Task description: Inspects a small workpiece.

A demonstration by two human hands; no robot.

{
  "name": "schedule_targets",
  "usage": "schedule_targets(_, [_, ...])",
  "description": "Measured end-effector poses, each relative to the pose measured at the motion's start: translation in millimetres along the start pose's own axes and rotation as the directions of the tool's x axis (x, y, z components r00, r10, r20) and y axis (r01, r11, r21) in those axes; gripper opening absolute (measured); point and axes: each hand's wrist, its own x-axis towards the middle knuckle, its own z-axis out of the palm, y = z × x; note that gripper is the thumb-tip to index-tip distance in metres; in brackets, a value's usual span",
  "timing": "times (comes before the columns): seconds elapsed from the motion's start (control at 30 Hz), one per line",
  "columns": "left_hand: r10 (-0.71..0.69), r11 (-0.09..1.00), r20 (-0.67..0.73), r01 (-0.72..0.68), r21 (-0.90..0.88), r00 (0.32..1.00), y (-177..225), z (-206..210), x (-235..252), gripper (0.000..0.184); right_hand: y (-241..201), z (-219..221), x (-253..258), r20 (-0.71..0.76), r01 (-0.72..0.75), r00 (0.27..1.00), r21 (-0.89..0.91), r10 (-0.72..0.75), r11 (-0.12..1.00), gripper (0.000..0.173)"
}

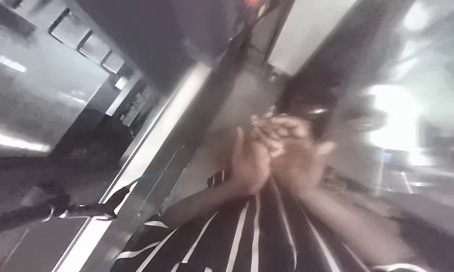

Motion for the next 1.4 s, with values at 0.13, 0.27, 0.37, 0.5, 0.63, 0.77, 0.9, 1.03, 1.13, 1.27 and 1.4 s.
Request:
schedule_targets(0.13, [0.065,0.99,-0.106,-0.051,0.131,0.992,-7,-16,-5,0.045,13,2,-10,0.07,0.028,0.997,-0.245,-0.011,0.969,0.088])
schedule_targets(0.27, [-0.009,0.99,-0.069,-0.001,-0.14,0.998,-11,-29,-3,0.061,15,0,-2,0.074,0.155,0.987,-0.225,-0.141,0.962,0.059])
schedule_targets(0.37, [-0.092,0.987,-0.016,0.089,-0.135,0.996,-6,-31,0,0.078,8,-16,2,0.121,0.29,0.957,-0.465,-0.264,0.836,0.033])
schedule_targets(0.5, [-0.125,0.987,0.061,0.131,-0.097,0.99,-2,-29,4,0.086,-2,-43,-9,0.228,0.323,0.946,-0.703,-0.229,0.633,0.026])
schedule_targets(0.63, [-0.201,0.979,0.072,0.203,-0.023,0.977,-4,-28,8,0.088,-11,-63,-16,0.34,0.314,0.94,-0.824,-0.03,0.472,0.02])
schedule_targets(0.77, [-0.245,0.969,0.069,0.243,0.042,0.967,-3,-25,10,0.087,-18,-69,-16,0.38,0.3,0.92,-0.841,0.096,0.451,0.019])
schedule_targets(0.9, [-0.242,0.969,0.084,0.235,0.076,0.967,-4,-25,12,0.084,-20,-72,-15,0.39,0.304,0.912,-0.847,0.123,0.436,0.022])
schedule_targets(1.03, [-0.244,0.969,0.115,0.237,0.068,0.963,-4,-28,15,0.083,-10,-70,-20,0.345,0.285,0.937,-0.85,0.06,0.442,0.018])
schedule_targets(1.13, [-0.254,0.967,0.125,0.247,0.068,0.959,-3,-28,16,0.083,-7,-67,-25,0.29,0.261,0.957,-0.854,-0.005,0.45,0.016])
schedule_targets(1.27, [-0.276,0.961,0.142,0.277,0.012,0.951,0,-33,14,0.08,-10,-62,-32,0.181,0.179,0.982,-0.819,-0.049,0.546,0.013])
schedule_targets(1.4, [-0.282,0.956,0.098,0.288,-0.051,0.954,-1,-34,10,0.076,-13,-61,-38,0.188,0.199,0.979,-0.832,-0.076,0.518,0.015])
